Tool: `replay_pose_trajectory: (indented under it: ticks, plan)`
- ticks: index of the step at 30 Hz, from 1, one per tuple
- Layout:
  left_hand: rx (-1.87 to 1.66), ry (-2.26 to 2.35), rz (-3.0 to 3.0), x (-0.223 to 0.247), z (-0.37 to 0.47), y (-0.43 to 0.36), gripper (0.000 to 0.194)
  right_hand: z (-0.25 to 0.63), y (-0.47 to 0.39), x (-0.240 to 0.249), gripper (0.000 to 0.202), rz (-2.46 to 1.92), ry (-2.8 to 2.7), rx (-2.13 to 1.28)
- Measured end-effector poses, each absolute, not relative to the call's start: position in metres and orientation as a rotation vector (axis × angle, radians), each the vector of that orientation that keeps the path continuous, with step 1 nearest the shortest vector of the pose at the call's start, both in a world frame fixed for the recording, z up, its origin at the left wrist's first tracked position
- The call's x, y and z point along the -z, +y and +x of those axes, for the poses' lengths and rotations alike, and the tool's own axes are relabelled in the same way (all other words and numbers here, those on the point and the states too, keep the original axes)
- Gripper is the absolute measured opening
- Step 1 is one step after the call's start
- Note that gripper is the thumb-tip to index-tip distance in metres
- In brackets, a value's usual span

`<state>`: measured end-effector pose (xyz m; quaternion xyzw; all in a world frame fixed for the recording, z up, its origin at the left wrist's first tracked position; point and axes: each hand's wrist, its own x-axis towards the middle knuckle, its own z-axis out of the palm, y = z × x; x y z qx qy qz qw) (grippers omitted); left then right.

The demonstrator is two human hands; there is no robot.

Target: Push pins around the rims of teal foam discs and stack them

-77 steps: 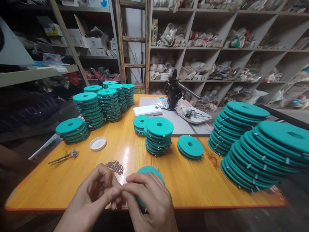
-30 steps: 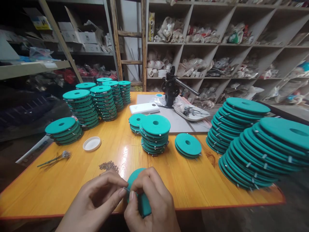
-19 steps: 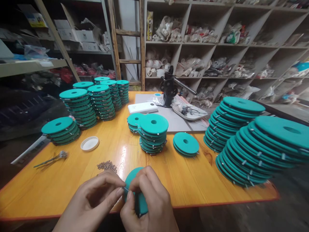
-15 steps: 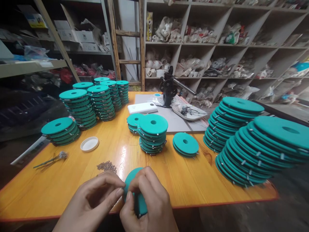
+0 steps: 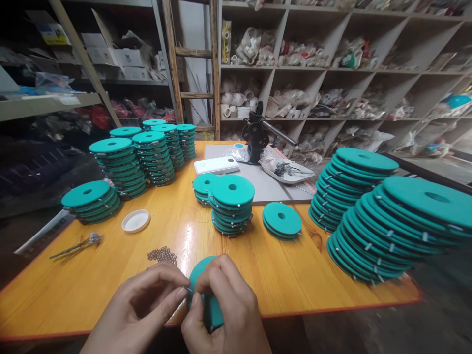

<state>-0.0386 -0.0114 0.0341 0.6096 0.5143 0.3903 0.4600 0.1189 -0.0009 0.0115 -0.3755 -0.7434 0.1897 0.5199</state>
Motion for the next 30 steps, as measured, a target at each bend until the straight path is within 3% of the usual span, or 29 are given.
replay_pose_trajectory:
  ticks: [15,24,30]
  plan:
    - [-1.005,1.277,1.389,-0.032,-0.042,-0.010,0.018,0.119,0.001,-0.017,0.016,-0.905,-1.937,-0.429]
    - [-0.922,1.358,1.410,-0.036,-0.043,-0.015,0.029,0.122,-0.002,-0.027,0.015,-0.897,-1.956,-0.498]
    - [-0.991,1.324,1.474,-0.037,-0.043,-0.017,0.025,0.123,-0.003,-0.024,0.017,-0.853,-1.907,-0.488]
